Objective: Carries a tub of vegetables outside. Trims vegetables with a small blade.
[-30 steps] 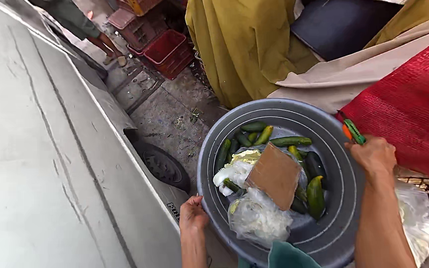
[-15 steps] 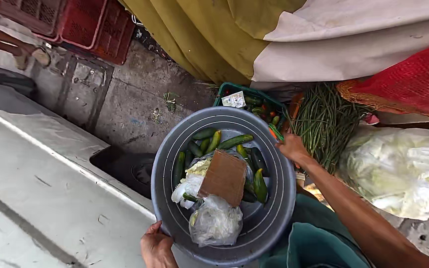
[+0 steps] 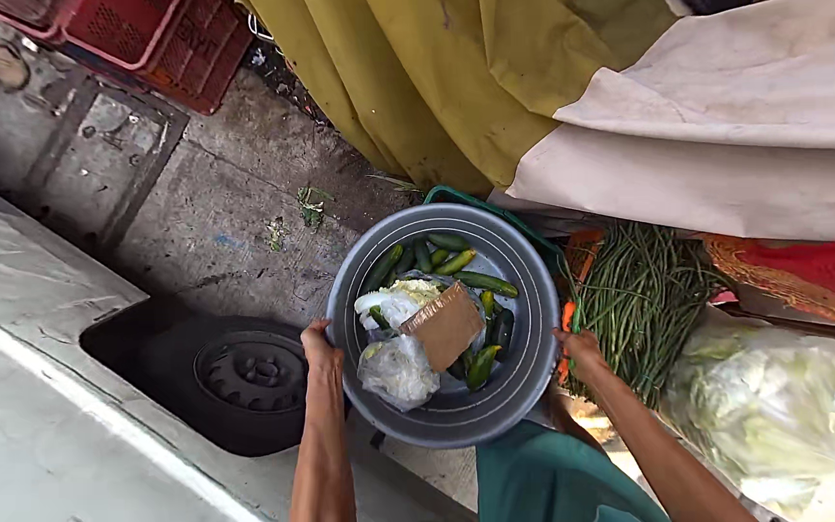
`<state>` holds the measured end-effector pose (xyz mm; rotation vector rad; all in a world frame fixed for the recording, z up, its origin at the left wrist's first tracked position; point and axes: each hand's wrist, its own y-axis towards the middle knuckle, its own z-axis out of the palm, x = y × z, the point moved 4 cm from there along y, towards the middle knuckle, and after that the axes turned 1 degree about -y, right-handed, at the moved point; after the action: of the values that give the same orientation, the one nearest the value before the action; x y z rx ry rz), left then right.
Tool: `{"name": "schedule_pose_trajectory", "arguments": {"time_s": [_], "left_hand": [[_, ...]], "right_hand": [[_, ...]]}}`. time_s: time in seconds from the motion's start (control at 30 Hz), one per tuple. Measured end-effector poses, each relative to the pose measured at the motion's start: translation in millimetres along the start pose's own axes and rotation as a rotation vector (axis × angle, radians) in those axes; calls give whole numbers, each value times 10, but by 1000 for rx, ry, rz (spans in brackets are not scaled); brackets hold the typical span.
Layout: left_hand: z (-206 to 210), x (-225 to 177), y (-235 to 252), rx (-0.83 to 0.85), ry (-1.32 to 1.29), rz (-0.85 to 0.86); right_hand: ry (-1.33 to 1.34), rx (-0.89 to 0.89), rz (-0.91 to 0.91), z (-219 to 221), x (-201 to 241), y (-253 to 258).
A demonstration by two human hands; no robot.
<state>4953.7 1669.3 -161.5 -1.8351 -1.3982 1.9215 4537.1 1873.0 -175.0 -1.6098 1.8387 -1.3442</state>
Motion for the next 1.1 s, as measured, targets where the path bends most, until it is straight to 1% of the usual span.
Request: {"name": "schedule_pose_trajectory", "arguments": {"time_s": [0.07,0.13,0.2,0.23,0.3,0.33,0.37,0.4,0.43,0.47,0.5,0.53,0.6,0.63,0.67,0.7,0.73,0.77,0.8,0.87,0.9,0.97,1.03,1.1], "left_hand": [[479,141,376,61,-4,-20],[872,385,818,112,23,-11],[1253,610,1184,229,130,55],[1455,688,1292,295,225,97],[1800,814,1343,347,540,162],[1910,893,1340,306,727,192],[1985,925,1271,244,857,224],[2027,931,1157,180,922,272],[2051,928,987,127,966,365],[2080,947,759,116,999,490],[2125,1021,495,186,1012,644],[2194,1184,216,343,1032,766],[2406,1749,-336,753,1070,852],[2526,2057,-575,934,1102,835],[2644,2325,-784,1098,1188,740],[2768,2552,-936,1211,1303,601],[2890,2746,-1028,1242,1391,483],[3003,2928,-1068,1205,1437,413],[3109,3103,-1066,1130,1453,390],[3311,3417,-1018,988,1518,430],[3394,3562,-992,945,1580,497],[3512,3788,-944,911,1718,641],[3563,3855,-898,927,1831,665],[3526,3838,-897,961,1901,678]], "right_hand": [[57,-46,16,49,9,195],[131,-78,39,59,-19,308],[243,-83,33,-4,-70,311],[289,-81,11,-48,-83,250],[257,-29,-54,-154,-174,93],[189,-5,-91,-210,-263,34],[112,21,-115,-252,-350,-5],[60,39,-119,-273,-429,-36],[39,53,-105,-277,-497,-65],[41,72,-80,-269,-553,-91],[44,96,-57,-257,-588,-114],[61,118,-35,-248,-612,-128],[183,160,27,-224,-626,-149],[282,171,61,-210,-625,-163],[383,169,99,-197,-605,-184],[473,161,131,-195,-577,-202],[551,145,149,-217,-568,-213],[622,136,156,-258,-578,-222],[681,141,155,-313,-589,-240],[771,208,118,-448,-641,-291],[810,250,97,-523,-686,-318],[865,331,71,-671,-763,-365],[886,398,41,-786,-803,-394],[883,406,2,-862,-810,-402]]}}
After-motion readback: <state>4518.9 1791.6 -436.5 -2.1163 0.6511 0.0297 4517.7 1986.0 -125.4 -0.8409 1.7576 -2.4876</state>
